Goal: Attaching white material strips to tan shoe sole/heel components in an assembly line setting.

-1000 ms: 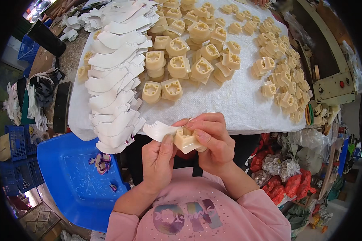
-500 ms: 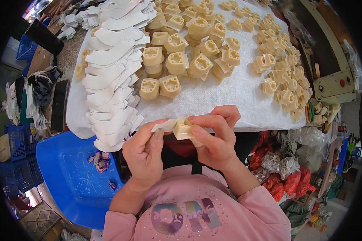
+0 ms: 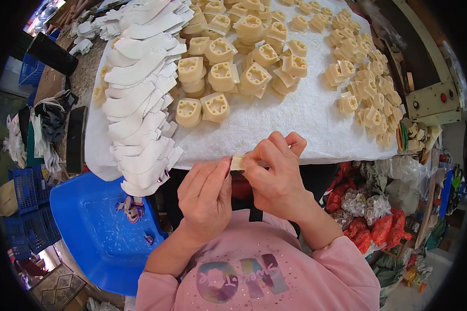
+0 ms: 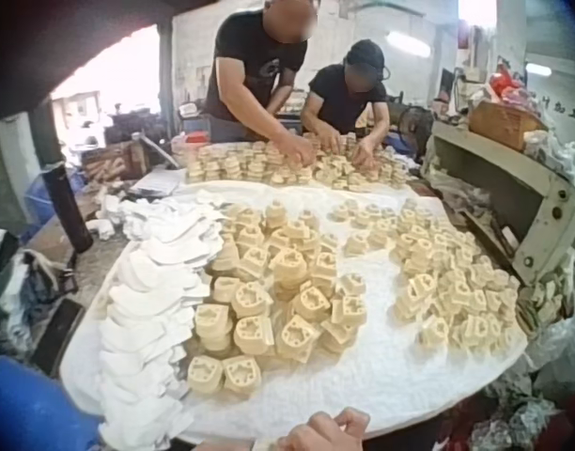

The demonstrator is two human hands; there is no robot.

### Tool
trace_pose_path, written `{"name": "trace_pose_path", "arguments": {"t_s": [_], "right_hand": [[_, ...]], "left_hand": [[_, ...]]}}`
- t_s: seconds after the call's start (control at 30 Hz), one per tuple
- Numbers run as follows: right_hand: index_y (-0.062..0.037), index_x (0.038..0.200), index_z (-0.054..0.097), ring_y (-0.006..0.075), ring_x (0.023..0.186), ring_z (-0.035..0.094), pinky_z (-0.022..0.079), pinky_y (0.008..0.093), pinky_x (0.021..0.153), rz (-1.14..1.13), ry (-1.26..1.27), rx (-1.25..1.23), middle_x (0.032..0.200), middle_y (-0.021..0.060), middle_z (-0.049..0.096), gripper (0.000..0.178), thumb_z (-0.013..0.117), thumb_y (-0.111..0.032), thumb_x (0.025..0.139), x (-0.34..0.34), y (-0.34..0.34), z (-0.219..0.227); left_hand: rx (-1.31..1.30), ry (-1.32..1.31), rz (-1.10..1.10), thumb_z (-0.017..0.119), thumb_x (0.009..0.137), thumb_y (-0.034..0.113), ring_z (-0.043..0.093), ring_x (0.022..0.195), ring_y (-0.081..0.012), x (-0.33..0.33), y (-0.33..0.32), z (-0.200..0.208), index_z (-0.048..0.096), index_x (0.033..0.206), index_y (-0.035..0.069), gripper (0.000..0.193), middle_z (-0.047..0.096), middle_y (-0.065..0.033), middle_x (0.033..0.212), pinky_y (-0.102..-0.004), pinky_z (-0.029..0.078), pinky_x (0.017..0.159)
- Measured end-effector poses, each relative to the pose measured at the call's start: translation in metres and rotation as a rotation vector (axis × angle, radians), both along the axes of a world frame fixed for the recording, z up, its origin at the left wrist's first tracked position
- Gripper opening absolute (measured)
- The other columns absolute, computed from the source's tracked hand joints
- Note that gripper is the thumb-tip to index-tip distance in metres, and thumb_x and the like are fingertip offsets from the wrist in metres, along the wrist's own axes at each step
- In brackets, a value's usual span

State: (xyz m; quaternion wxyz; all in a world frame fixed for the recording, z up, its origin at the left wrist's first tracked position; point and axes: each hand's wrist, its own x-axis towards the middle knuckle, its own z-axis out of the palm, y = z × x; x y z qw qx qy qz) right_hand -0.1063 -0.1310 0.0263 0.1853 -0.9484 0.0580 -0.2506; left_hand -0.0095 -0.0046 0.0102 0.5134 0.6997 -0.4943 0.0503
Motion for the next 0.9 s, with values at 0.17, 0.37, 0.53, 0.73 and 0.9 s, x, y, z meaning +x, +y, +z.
{"name": "trace_pose_path", "arguments": {"t_s": [0.17, 0.37, 0.53, 0.73, 0.9], "right_hand": [[-0.0104, 0.084, 0.057, 0.0204, 0.077, 0.044, 0.023, 0.0394, 0.072, 0.062, -0.117, 0.226, 0.079, 0.0030, 0.046, 0.026, 0.067, -0.001, 0.062, 0.002, -0.010, -0.007], [-0.0092, 0.090, 0.058, 0.0216, 0.077, 0.045, 0.025, 0.0361, 0.073, 0.197, -0.182, 0.558, 0.080, 0.0047, 0.048, 0.027, 0.066, 0.002, 0.065, -0.001, -0.011, -0.018], [-0.0086, 0.089, 0.057, 0.0227, 0.077, 0.045, 0.027, 0.0356, 0.074, 0.254, -0.140, 0.662, 0.079, 0.0050, 0.048, 0.027, 0.064, 0.002, 0.065, -0.003, -0.008, -0.018], [-0.0078, 0.086, 0.056, 0.0225, 0.078, 0.046, 0.028, 0.0354, 0.073, 0.279, 0.024, 0.526, 0.078, 0.0040, 0.048, 0.025, 0.064, 0.003, 0.065, -0.005, -0.009, -0.012], [-0.0067, 0.093, 0.058, 0.0234, 0.085, 0.049, 0.033, 0.0367, 0.076, 0.207, -0.185, 0.488, 0.086, 0.0048, 0.055, 0.028, 0.069, -0.002, 0.068, -0.004, -0.013, -0.014]], "left_hand": [[0.045, 0.205, -0.036, 0.062, 0.079, -0.006, 0.061, 0.074, -0.0228, 0.003, 0.003, 0.004, 0.064, 0.101, -0.002, 0.022, 0.063, -0.0134, 0.088, -0.0295, 0.048, 0.064], [-0.098, 0.592, -0.201, 0.067, 0.079, 0.000, 0.054, 0.067, -0.0148, 0.012, 0.001, -0.015, 0.068, 0.098, 0.003, 0.020, 0.060, -0.0074, 0.080, -0.0245, 0.045, 0.061], [-0.069, 0.199, -0.157, 0.070, 0.076, 0.004, 0.045, 0.055, -0.0191, 0.010, -0.009, -0.005, 0.063, 0.079, 0.002, 0.008, 0.051, -0.0070, 0.061, -0.0279, 0.037, 0.050], [0.069, 0.281, -0.233, 0.071, 0.074, 0.004, 0.041, 0.053, -0.0186, 0.015, -0.007, -0.009, 0.060, 0.072, 0.005, 0.011, 0.049, -0.0059, 0.061, -0.0305, 0.034, 0.048], [-0.037, 0.157, -0.165, 0.072, 0.071, 0.001, 0.045, 0.063, -0.0192, 0.015, -0.004, 0.002, 0.061, 0.075, 0.006, 0.012, 0.050, -0.0034, 0.066, -0.0297, 0.037, 0.056]]}}
